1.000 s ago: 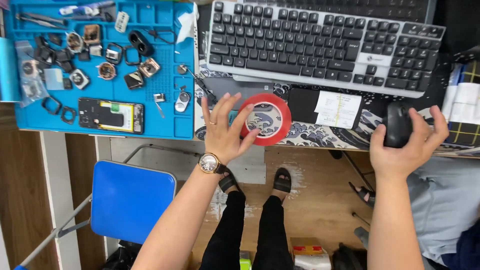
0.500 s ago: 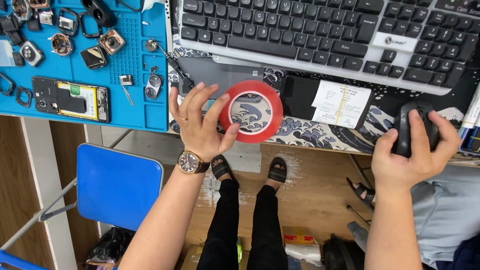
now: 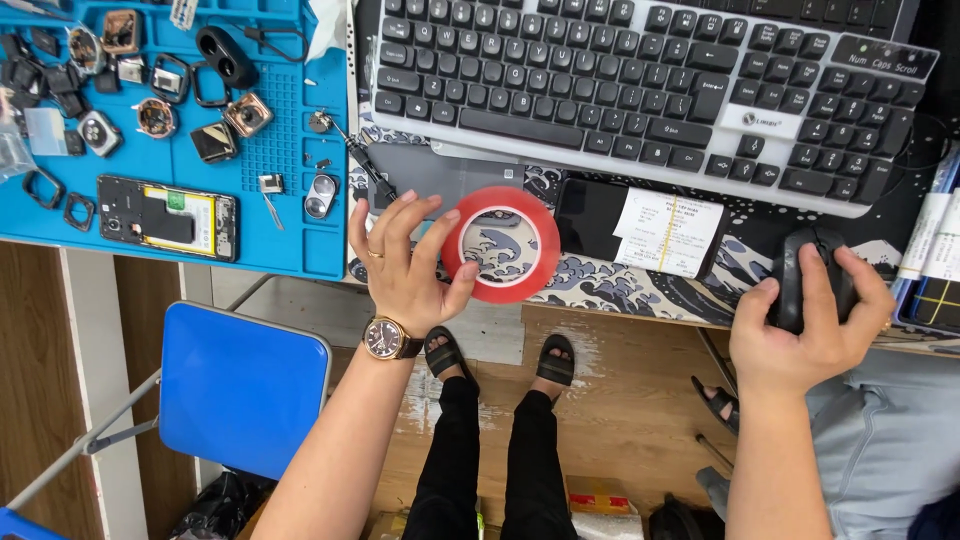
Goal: Repairing a smartphone by unscrewing internal components and handling small parts on a specialized repair mat.
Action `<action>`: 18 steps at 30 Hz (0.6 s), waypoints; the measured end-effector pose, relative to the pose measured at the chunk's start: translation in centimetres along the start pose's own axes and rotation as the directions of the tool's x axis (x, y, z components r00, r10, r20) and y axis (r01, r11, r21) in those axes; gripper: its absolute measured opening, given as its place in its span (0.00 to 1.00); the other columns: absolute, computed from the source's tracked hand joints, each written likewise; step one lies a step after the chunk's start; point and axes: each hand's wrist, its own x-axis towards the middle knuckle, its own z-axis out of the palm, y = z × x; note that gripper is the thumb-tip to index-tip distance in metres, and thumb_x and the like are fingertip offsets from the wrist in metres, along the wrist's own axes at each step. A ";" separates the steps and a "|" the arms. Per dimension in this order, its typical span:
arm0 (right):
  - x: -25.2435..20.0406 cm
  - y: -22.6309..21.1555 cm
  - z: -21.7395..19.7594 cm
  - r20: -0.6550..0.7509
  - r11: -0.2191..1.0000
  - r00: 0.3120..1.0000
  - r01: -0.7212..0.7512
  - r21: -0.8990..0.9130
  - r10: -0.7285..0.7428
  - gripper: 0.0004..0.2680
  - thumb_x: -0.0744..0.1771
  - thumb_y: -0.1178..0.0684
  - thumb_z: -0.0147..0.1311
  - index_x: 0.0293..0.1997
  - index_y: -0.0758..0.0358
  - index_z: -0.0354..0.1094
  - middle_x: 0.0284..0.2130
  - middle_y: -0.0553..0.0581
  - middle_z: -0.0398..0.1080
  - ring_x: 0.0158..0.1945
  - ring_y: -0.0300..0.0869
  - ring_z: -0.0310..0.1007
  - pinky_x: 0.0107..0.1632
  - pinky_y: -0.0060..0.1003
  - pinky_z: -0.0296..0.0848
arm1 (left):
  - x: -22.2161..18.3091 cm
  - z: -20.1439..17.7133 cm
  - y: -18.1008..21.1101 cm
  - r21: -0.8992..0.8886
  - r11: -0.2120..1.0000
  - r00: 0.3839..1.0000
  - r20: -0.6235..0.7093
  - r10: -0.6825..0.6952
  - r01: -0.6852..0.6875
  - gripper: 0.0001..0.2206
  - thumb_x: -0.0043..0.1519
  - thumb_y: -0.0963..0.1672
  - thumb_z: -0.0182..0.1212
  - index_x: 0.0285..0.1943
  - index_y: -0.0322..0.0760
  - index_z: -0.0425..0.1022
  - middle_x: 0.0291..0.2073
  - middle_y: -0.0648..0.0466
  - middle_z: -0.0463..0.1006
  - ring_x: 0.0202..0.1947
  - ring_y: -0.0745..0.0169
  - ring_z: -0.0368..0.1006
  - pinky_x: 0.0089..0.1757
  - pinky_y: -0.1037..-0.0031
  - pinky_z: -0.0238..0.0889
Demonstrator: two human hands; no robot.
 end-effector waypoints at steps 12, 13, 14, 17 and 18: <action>0.6 -0.6 -0.7 0.020 0.996 0.999 -0.032 0.081 0.031 0.16 0.68 0.67 0.64 0.61 0.84 0.66 0.57 0.80 0.63 0.59 0.71 0.67 0.60 0.65 0.70 | -0.2 0.3 -0.1 -0.006 1.000 1.000 0.024 -0.012 0.012 0.19 0.65 0.55 0.50 0.56 0.44 0.74 0.54 0.51 0.77 0.58 0.49 0.73 0.65 0.44 0.48; 0.6 -0.6 -0.6 0.019 0.996 0.999 -0.032 0.081 0.030 0.16 0.68 0.67 0.64 0.61 0.84 0.66 0.57 0.80 0.63 0.59 0.71 0.67 0.60 0.65 0.70 | -0.3 0.3 -0.1 -0.006 1.000 1.000 0.023 -0.011 0.011 0.19 0.65 0.55 0.50 0.56 0.44 0.74 0.54 0.51 0.77 0.58 0.49 0.73 0.65 0.44 0.48; 0.6 -0.6 -0.6 0.014 0.996 0.999 -0.031 0.086 0.030 0.14 0.69 0.67 0.62 0.60 0.85 0.66 0.56 0.80 0.63 0.58 0.71 0.67 0.59 0.64 0.70 | -0.4 0.3 -0.1 -0.005 1.000 1.000 0.025 -0.012 0.012 0.19 0.65 0.55 0.51 0.56 0.44 0.75 0.54 0.50 0.77 0.58 0.48 0.73 0.65 0.44 0.48; 0.4 -0.5 -0.4 0.012 0.995 0.999 -0.042 0.095 0.041 0.12 0.69 0.67 0.59 0.57 0.85 0.69 0.56 0.80 0.63 0.58 0.70 0.67 0.58 0.63 0.71 | -0.3 0.3 -0.1 -0.005 1.000 1.000 0.021 -0.006 0.006 0.19 0.65 0.54 0.52 0.56 0.44 0.75 0.54 0.50 0.77 0.57 0.48 0.73 0.65 0.44 0.49; 0.2 -0.4 -0.3 0.015 0.994 0.999 -0.053 0.100 0.051 0.10 0.69 0.67 0.59 0.56 0.85 0.72 0.57 0.80 0.62 0.58 0.71 0.68 0.58 0.63 0.72 | -0.2 0.3 -0.1 -0.004 1.000 1.000 0.013 -0.001 0.001 0.18 0.65 0.54 0.51 0.55 0.44 0.75 0.53 0.50 0.77 0.57 0.48 0.74 0.64 0.45 0.49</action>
